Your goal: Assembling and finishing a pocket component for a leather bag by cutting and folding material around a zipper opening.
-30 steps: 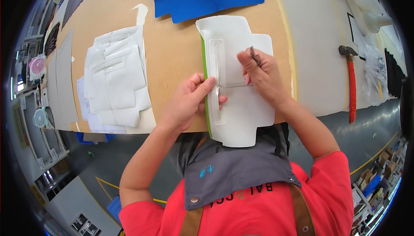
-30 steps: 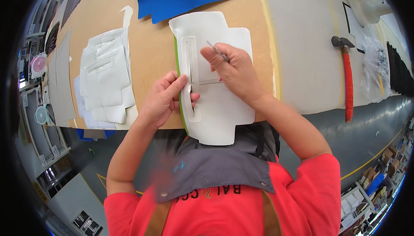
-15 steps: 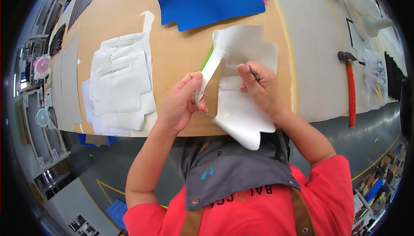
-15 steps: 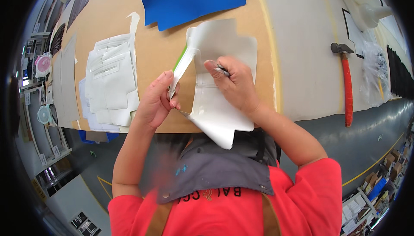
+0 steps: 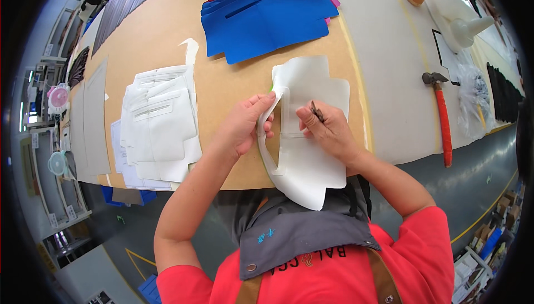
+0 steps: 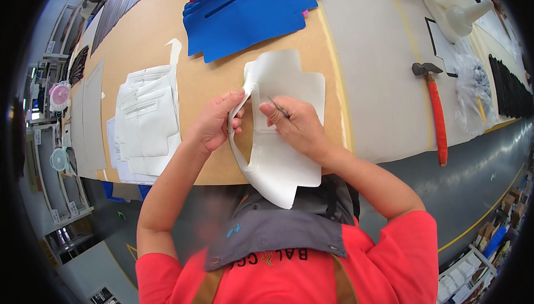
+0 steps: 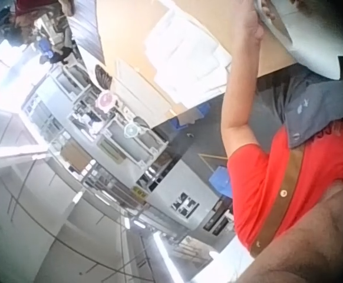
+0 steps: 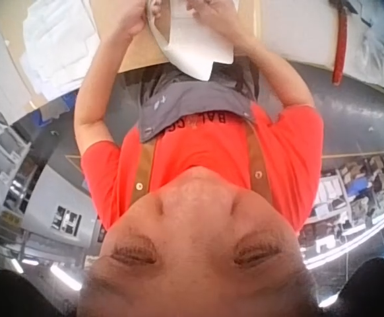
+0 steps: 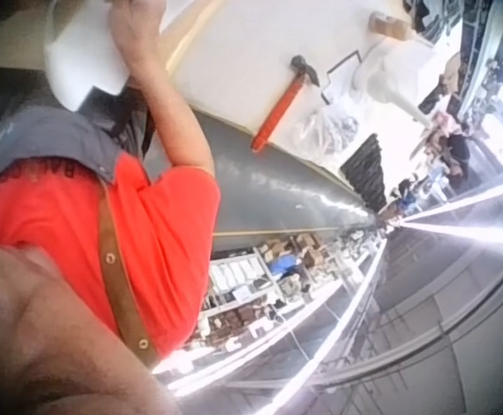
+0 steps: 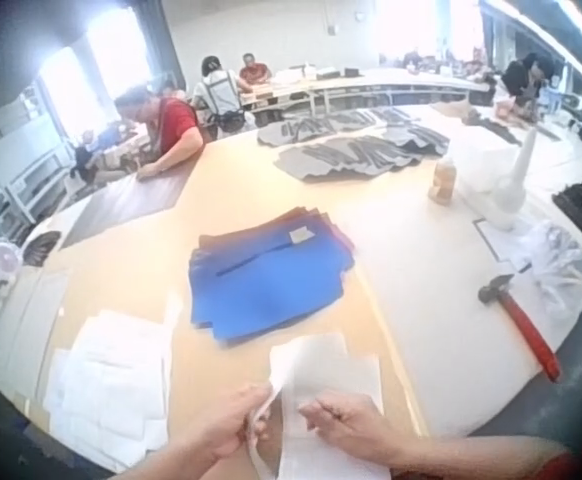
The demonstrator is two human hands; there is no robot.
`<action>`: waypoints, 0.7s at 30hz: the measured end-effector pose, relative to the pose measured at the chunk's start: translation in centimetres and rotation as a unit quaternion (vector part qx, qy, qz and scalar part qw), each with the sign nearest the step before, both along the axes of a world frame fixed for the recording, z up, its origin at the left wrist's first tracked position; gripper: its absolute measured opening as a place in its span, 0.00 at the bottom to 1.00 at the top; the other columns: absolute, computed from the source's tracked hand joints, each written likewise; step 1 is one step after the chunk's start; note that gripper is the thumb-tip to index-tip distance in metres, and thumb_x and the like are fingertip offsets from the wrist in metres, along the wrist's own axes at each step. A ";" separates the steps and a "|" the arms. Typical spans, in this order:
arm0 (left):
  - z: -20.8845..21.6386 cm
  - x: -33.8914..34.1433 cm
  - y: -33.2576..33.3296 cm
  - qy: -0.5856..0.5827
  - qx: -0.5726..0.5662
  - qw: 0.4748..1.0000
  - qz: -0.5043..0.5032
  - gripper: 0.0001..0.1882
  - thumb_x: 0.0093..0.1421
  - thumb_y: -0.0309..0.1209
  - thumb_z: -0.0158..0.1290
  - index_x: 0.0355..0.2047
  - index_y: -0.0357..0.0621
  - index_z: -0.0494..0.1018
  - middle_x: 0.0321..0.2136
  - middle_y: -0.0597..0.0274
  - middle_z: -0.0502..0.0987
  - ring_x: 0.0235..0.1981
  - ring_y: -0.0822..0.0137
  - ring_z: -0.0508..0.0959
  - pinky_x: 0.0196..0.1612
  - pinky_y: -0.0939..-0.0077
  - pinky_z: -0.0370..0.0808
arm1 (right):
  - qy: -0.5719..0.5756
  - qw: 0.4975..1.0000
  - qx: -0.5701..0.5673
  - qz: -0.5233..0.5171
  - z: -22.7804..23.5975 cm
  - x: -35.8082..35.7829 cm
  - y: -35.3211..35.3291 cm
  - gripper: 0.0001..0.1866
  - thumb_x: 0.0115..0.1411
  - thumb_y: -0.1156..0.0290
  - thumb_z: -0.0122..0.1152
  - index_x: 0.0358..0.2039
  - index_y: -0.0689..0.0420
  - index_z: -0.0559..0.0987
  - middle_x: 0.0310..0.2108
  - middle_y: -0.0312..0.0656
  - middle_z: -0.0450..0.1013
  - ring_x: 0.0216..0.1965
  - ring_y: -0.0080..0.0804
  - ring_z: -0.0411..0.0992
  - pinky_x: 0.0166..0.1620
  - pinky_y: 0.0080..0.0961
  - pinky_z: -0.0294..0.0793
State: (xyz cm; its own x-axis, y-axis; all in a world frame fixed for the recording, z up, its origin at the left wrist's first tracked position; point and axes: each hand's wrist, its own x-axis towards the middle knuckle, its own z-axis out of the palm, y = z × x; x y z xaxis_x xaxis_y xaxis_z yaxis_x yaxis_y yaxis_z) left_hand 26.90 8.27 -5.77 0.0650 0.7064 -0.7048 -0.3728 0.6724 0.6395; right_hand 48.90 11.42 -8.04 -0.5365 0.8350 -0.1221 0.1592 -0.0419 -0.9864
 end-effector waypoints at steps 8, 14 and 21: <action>0.9 1.6 -3.3 -0.001 0.060 0.991 0.116 0.08 0.71 0.37 0.55 0.43 0.47 0.74 0.28 0.71 0.75 0.24 0.79 0.76 0.28 0.80 0.77 | -0.006 0.997 -0.016 0.076 -1.0 -1.1 6.0 0.29 0.70 0.44 0.56 0.28 0.60 0.78 0.23 0.35 0.73 0.23 0.22 0.72 0.29 0.24 0.74; 0.0 1.4 -7.8 -0.206 0.071 0.968 0.124 0.08 0.72 0.35 0.54 0.45 0.45 0.73 0.30 0.69 0.75 0.28 0.79 0.76 0.31 0.79 0.79 | -0.014 0.983 0.049 0.176 -0.6 -2.6 7.5 0.23 0.72 0.50 0.55 0.33 0.59 0.80 0.23 0.35 0.72 0.21 0.22 0.71 0.28 0.23 0.72; 0.0 3.4 -7.9 -0.082 0.084 0.977 0.178 0.15 0.73 0.35 0.52 0.54 0.41 0.71 0.48 0.57 0.80 0.47 0.67 0.82 0.37 0.74 0.84 | -0.025 0.987 0.010 0.159 2.2 -1.1 6.3 0.20 0.73 0.53 0.56 0.41 0.59 0.81 0.28 0.34 0.74 0.30 0.20 0.72 0.32 0.22 0.72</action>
